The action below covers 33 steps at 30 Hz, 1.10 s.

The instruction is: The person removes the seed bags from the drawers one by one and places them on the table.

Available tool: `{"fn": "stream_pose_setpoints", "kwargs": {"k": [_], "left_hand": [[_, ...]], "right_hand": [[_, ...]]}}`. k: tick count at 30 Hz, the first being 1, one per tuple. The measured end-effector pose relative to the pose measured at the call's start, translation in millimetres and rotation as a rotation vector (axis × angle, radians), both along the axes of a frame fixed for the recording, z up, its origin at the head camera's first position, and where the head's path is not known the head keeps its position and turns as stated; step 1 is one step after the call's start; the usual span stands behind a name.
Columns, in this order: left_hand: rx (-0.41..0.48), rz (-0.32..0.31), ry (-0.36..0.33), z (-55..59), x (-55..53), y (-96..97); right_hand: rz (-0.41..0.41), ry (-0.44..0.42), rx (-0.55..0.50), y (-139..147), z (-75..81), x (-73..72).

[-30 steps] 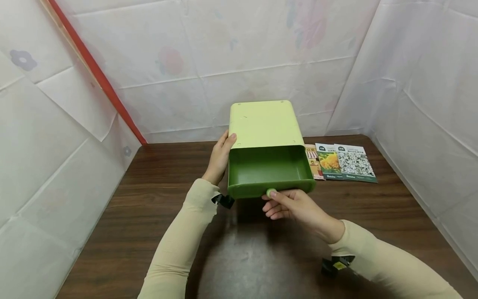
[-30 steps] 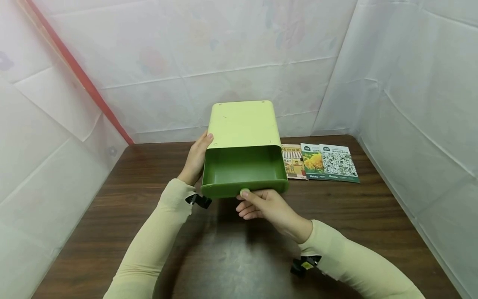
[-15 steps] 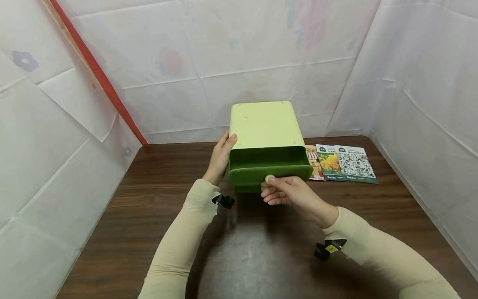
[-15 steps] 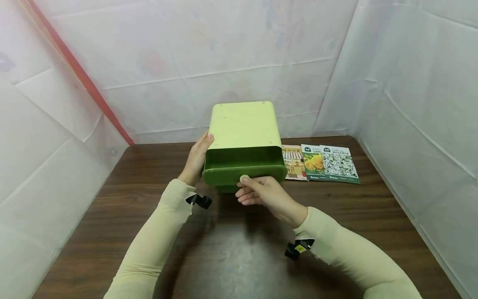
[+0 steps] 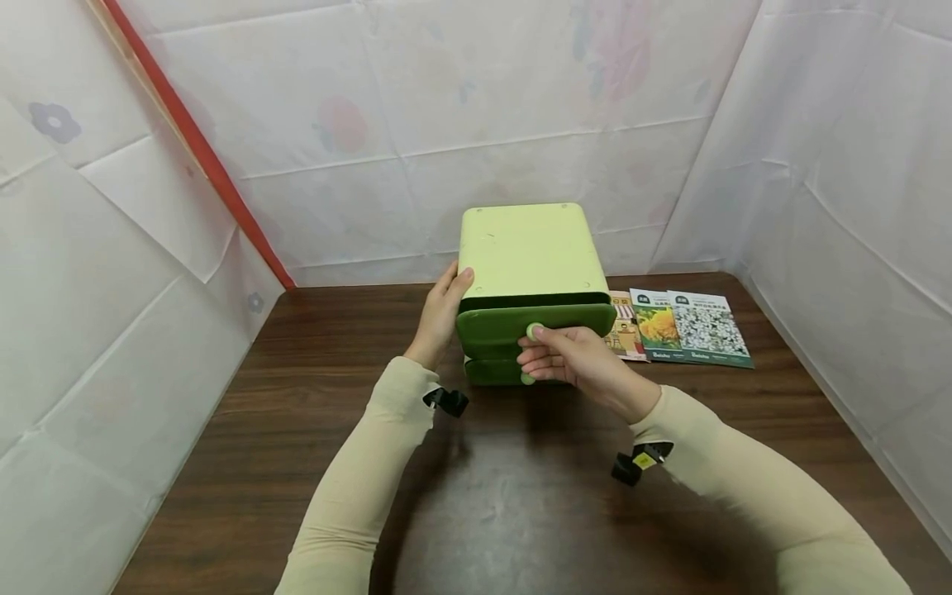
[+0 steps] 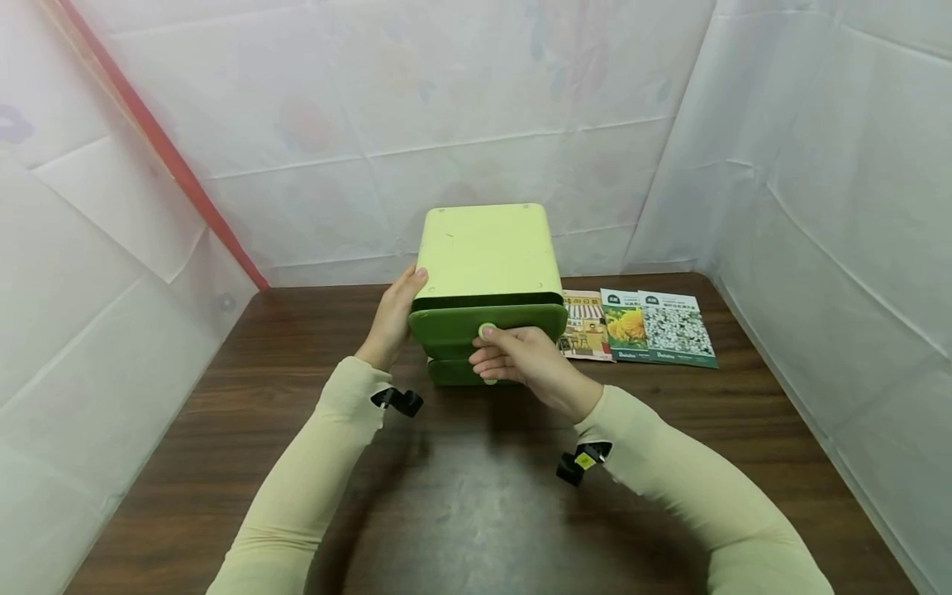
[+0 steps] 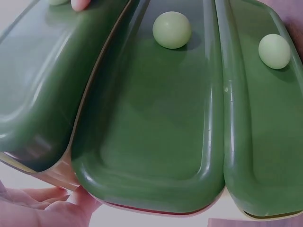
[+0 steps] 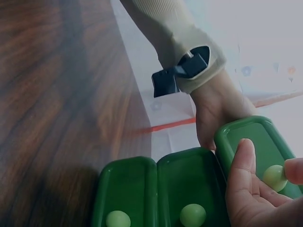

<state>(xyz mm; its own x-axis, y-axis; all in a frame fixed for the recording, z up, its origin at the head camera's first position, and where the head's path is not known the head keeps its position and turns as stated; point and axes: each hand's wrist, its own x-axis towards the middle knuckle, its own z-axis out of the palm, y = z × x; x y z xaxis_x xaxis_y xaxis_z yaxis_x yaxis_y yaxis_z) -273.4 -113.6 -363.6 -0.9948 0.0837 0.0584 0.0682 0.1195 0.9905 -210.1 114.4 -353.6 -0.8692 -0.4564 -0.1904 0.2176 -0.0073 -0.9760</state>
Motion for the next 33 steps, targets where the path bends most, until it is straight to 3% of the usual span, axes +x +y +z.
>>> {"fn": "stream_pose_setpoints", "kwargs": {"k": [15, 33], "left_hand": [[0.095, -0.003, 0.020, 1.7, 2.2, 3.1], [0.055, 0.007, 0.018, 0.5, 1.4, 3.2]], "right_hand": [[-0.031, 0.021, 0.012, -4, 1.5, -16.2], [-0.044, 0.030, 0.040, -2, 0.3, -20.9]]}}
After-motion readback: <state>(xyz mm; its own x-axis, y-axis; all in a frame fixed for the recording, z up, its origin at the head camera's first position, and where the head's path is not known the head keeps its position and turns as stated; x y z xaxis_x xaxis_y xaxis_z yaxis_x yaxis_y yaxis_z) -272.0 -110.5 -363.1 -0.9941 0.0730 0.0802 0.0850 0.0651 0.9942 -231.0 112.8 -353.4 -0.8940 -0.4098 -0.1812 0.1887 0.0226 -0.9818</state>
